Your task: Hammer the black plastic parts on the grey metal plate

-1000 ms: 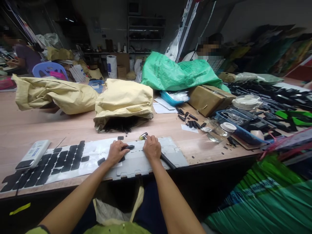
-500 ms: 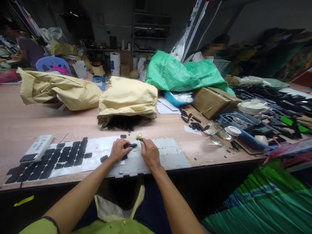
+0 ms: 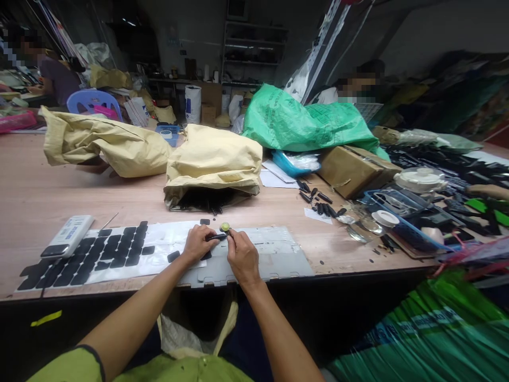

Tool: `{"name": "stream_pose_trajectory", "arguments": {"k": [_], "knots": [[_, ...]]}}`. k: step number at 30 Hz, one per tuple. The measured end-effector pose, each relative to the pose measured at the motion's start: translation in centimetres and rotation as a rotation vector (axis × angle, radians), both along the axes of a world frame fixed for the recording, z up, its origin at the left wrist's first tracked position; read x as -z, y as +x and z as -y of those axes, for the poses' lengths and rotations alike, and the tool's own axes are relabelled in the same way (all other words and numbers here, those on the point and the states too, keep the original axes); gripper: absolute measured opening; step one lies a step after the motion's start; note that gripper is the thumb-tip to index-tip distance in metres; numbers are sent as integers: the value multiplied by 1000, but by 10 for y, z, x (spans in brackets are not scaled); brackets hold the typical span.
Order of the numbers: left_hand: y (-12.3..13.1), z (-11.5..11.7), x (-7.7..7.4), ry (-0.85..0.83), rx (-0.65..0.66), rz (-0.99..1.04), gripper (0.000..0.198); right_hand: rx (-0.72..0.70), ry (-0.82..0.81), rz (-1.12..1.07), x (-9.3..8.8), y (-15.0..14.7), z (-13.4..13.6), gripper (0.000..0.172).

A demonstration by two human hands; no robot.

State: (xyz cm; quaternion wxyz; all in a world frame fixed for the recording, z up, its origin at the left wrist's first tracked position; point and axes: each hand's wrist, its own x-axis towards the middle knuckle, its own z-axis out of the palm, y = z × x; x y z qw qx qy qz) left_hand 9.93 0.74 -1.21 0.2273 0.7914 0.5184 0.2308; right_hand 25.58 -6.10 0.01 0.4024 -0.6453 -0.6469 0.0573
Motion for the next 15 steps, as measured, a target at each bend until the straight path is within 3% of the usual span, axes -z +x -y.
{"name": "stream_pose_trajectory", "arguments": {"k": [7,11,15], "knots": [[1,1,0,-6,-11,-6,11,-61,-99,54,5,-8,-1,27],[1,1,0,-1,0,2,14,104,-83,81,4,12,-19,27],[0,1,0,-1,1,-8,14,260,-205,223,13,39,-37,24]]}}
